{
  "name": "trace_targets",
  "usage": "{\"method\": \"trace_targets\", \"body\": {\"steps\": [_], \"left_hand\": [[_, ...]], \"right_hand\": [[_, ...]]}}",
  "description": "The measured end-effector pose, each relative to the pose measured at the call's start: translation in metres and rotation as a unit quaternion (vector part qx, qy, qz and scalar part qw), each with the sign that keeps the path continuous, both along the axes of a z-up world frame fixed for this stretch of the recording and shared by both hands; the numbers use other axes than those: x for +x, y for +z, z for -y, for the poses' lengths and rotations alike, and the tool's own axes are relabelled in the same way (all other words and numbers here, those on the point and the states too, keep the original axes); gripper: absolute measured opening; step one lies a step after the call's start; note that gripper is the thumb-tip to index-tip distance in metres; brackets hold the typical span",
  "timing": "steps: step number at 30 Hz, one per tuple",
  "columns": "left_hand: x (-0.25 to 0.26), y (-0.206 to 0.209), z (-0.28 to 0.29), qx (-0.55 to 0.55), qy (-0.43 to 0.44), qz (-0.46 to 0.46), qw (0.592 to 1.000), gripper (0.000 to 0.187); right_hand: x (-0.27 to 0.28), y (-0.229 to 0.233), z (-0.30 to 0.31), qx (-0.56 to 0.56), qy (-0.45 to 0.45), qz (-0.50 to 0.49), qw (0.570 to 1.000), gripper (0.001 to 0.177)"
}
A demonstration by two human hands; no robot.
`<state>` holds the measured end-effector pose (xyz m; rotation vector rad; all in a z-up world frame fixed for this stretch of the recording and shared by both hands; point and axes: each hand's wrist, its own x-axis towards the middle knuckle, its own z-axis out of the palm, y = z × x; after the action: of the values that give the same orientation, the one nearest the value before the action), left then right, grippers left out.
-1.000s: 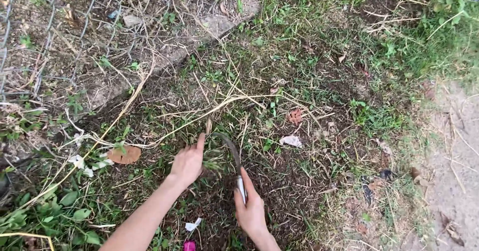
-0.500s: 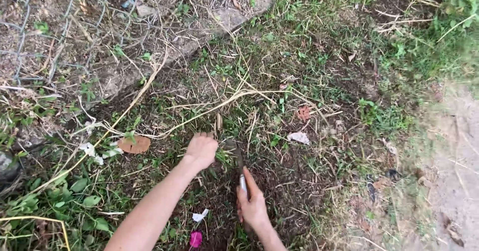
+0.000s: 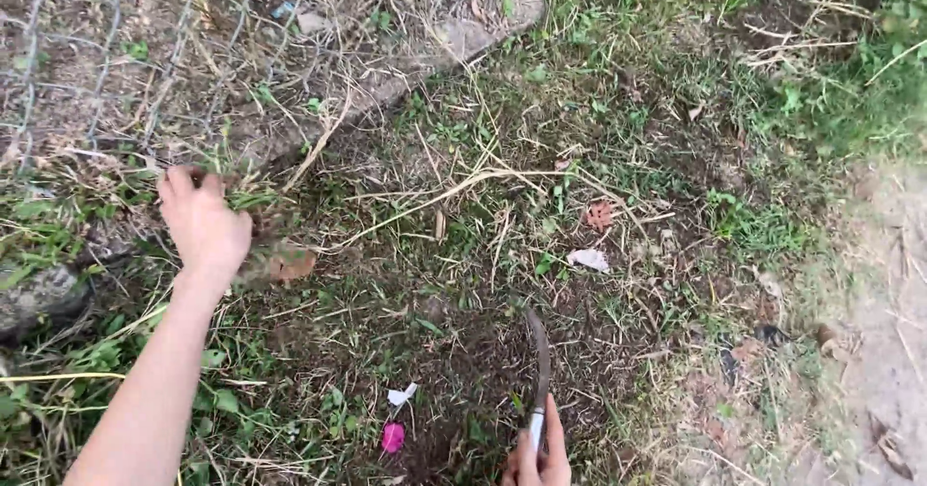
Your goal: Cutting and clearing grass and weeds near a fence using a hand sickle.
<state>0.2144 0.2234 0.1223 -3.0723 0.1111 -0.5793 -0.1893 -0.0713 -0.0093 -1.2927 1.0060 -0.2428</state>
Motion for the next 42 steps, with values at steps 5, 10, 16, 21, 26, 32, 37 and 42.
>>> {"method": "trace_targets", "body": {"steps": [5,10,16,21,26,32,37,42], "left_hand": [[-0.092,0.104,0.095,-0.193,-0.113,-0.321,0.920,0.056],[-0.118,-0.081,0.175,0.036,-0.332,-0.341,0.879,0.050],[-0.119,-0.133,0.210,0.265,-0.338,-0.199,0.881,0.027],[-0.109,-0.124,0.186,0.256,-0.341,-0.262,0.865,0.020],[-0.103,-0.115,0.181,0.137,-0.361,-0.250,0.888,0.018],[-0.141,-0.119,0.161,0.164,-0.430,-0.220,0.860,0.031],[-0.224,-0.066,0.111,0.056,-0.391,-0.548,0.737,0.026],[-0.238,-0.094,0.119,0.078,-0.484,-0.442,0.751,0.039]], "right_hand": [[0.023,0.019,-0.026,0.005,0.008,0.007,1.000,0.065],[0.021,0.000,-0.027,0.056,-0.007,0.010,0.998,0.067],[0.008,-0.023,-0.005,0.040,0.021,0.018,0.999,0.071],[0.070,0.031,-0.012,0.100,0.101,-0.031,0.989,0.070],[0.080,0.050,-0.022,0.063,0.185,-0.069,0.978,0.067],[-0.078,-0.355,0.034,0.174,0.225,0.210,0.935,0.061],[-0.040,-0.140,0.018,0.027,0.012,0.074,0.997,0.066],[0.026,0.041,-0.034,0.070,0.071,0.013,0.995,0.069]]}}
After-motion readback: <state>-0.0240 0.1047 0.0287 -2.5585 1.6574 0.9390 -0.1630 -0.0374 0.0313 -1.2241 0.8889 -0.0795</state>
